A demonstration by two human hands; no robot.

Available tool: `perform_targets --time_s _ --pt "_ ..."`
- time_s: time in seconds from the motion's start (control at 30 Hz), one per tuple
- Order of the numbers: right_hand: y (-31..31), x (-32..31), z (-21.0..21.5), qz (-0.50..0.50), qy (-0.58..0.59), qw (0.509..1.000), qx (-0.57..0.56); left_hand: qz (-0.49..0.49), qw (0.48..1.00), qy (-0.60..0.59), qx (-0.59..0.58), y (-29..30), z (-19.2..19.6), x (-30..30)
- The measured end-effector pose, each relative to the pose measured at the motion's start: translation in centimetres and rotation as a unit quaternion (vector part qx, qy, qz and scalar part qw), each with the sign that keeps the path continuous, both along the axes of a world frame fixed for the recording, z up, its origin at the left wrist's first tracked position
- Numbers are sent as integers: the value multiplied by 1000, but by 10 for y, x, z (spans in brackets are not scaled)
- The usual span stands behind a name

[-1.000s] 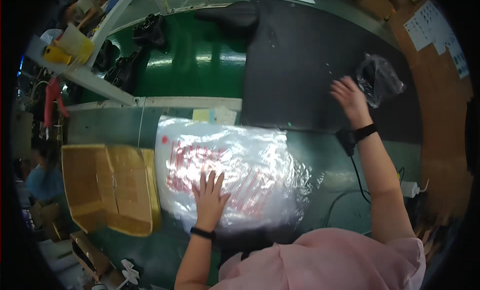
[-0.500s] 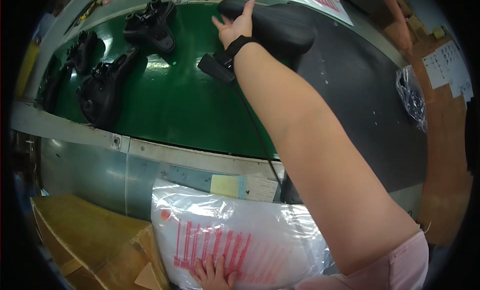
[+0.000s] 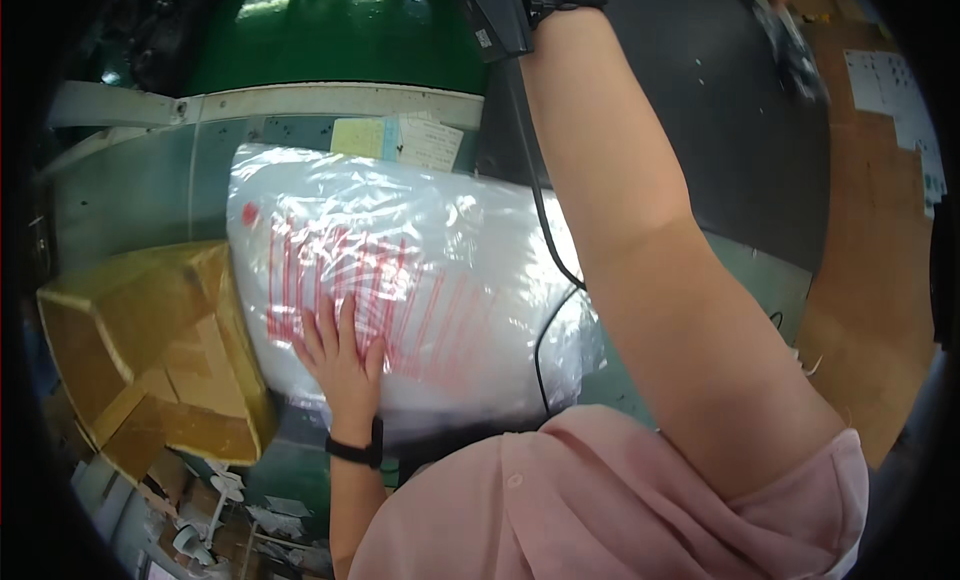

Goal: The person repeatedly picks up black bicycle seats from a table, places them into clear plastic bags, and sets the packaged items aside. The process is continuous and repetitive, involving handling the seats and bags by hand.

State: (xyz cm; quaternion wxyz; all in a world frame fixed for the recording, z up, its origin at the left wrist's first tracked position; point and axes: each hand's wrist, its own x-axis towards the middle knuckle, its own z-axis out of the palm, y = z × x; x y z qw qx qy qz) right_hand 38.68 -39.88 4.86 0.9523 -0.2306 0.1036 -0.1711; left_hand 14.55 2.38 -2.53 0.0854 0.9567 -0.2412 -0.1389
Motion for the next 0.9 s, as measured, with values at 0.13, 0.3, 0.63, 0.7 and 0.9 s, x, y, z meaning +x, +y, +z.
perform_targets --time_s 0.13,0.3,0.63,0.7,0.9 --pt "-49 -64 -44 159 -196 963 97 -43 998 -13 -49 1 0 10" --pt "-20 -251 50 20 57 984 -165 -56 995 -44 -71 14 18 16" --pt "38 -262 -8 -85 381 824 -410 -52 959 19 -278 -39 52 -66" --pt "22 -229 -7 -206 304 648 -667 -29 978 31 -204 -33 45 -78" --pt "-48 -131 40 -108 65 12 -992 9 995 63 -74 9 24 -60"
